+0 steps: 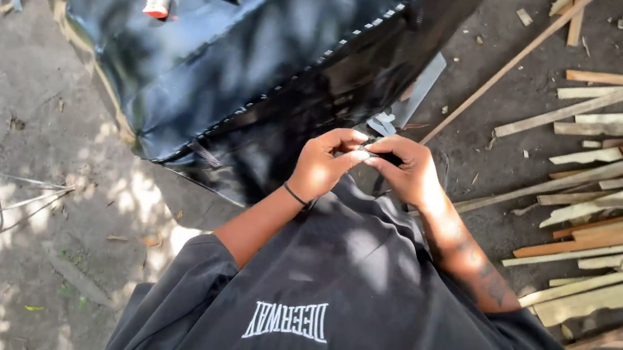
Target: The person works on a large black object, using a hammer to drive nails into its edge. They also use scissors to cut a strap and handle a small container of nails. The person repeatedly picks up nails and hammers them into the object's frame.
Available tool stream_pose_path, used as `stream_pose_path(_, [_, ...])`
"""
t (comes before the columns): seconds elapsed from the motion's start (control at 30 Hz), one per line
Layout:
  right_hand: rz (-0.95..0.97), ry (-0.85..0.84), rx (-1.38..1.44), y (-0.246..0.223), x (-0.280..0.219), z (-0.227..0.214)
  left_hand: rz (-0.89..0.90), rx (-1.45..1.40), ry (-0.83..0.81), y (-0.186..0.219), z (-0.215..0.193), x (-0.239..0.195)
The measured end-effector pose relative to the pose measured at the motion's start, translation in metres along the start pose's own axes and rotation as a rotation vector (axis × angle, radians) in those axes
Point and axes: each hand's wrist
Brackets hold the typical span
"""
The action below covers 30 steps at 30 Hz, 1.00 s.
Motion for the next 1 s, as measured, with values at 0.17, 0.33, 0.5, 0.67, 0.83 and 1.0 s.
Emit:
stream_pose_path(0.17, [-0.062, -0.215, 0.064, -0.013, 0.068, 0.036, 0.163, 0.135, 0.045, 0.017, -0.064, 0.018])
stream_pose_path(0.33, [0.015, -0.365, 0.081, -0.007, 0.121, 0.057, 0.402, 0.271, 0.254, 0.019, -0.088, 0.04])
stream_pose_path(0.5, [-0.023, -0.428, -0.076, 0.032, 0.166, 0.051, 0.448, 0.232, 0.426, -0.009, -0.091, 0.077])
stream_pose_path(0.67, [-0.235, -0.517, -0.174, 0.091, 0.229, 0.03, 0.147, 0.249, 0.471, -0.012, -0.077, 0.135])
stream_pose_path(0.83, [-0.158, -0.638, -0.075, 0.118, 0.282, -0.006, -0.029, 0.263, 0.425, 0.032, -0.102, 0.205])
stream_pose_path(1.0, [0.09, -0.875, 0.05, 0.114, 0.313, -0.024, -0.154, 1.05, 1.029, 0.008, -0.178, 0.283])
Point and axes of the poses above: each hand's wrist, its own x-axis towards the middle knuckle, its own z-axis out of the palm, y = z × x
